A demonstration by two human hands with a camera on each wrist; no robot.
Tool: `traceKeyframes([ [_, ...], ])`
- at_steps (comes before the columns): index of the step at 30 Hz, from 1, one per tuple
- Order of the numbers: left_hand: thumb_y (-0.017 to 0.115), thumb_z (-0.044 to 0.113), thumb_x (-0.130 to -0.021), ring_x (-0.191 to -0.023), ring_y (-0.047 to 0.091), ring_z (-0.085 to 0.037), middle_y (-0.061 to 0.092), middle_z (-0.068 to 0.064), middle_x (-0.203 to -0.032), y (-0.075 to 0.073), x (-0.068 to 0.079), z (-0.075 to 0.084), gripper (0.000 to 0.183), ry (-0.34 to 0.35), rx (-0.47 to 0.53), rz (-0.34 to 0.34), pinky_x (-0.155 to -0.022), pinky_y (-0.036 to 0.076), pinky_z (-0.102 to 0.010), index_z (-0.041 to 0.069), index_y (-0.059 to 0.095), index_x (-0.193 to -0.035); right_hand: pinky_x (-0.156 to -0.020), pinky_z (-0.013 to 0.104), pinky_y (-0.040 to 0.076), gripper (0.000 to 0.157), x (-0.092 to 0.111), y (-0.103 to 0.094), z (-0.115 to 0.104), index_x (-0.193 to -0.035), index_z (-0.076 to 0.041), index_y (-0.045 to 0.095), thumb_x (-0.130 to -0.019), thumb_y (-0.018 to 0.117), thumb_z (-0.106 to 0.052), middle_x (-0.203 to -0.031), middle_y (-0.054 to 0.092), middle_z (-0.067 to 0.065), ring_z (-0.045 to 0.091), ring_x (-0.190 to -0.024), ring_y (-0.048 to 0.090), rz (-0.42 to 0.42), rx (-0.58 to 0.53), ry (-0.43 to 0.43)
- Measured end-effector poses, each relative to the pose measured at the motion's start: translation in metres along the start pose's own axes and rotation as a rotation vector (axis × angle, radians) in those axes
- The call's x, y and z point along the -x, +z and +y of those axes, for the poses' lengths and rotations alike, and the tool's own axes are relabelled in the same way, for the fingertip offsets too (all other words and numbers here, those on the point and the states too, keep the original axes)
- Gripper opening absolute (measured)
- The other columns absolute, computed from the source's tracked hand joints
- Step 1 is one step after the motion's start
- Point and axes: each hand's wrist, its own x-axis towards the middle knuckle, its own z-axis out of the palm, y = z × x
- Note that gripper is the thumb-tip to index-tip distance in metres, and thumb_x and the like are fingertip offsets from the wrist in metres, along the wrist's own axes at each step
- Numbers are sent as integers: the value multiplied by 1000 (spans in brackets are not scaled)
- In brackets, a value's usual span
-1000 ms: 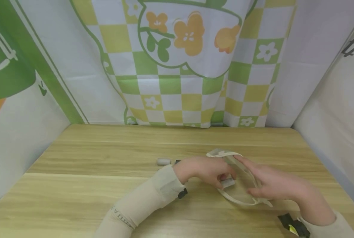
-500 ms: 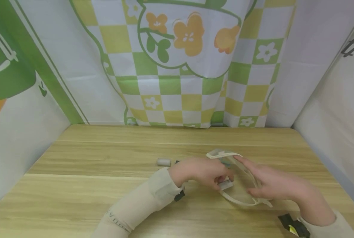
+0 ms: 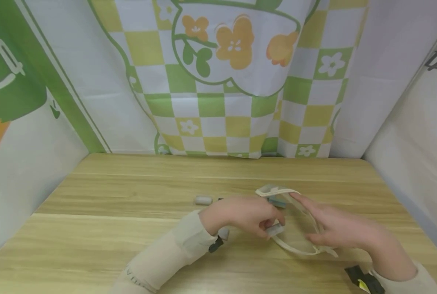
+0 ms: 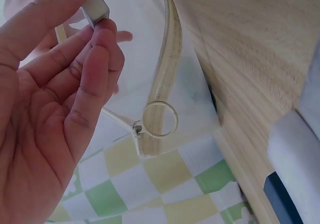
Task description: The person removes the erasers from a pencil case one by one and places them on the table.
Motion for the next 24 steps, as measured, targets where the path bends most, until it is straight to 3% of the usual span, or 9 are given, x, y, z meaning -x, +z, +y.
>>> traceKeyframes([
  [2,73,16,-87,-67,51,2,61,9,-79,0,3,1,42,0,-2,7,-66,42,-8,7,63,-128,-58,23,41,96,0,0,-1,-159,-9,11,-87,73,-20,-70,39,-7,-1,-52,37,-2,-4,13],
  [5,73,15,-88,-66,51,2,61,9,-79,1,7,1,42,4,4,22,-66,42,-8,6,64,-127,-64,25,44,96,0,0,-1,-159,-9,12,-87,74,-22,-81,52,-2,0,-58,41,7,29,6],
  [8,74,15,-87,-65,50,2,61,8,-78,2,12,2,42,3,23,36,-65,42,-7,5,64,-126,-71,29,48,95,0,0,0,-158,-9,13,-87,74,-25,-106,62,9,3,-67,48,20,63,-11],
  [18,77,15,-86,-69,57,2,68,6,-83,6,26,1,43,-36,71,45,-66,44,-6,4,64,-126,-80,37,53,96,1,1,2,-158,-9,13,-86,75,-27,-132,59,20,6,-79,53,34,82,-21],
  [24,77,18,-86,-68,56,1,65,7,-80,8,33,1,45,-46,34,50,-64,43,-7,4,64,-127,-82,39,53,96,1,2,2,-158,-11,15,-86,75,-28,-133,59,19,8,-83,56,40,95,-7],
])
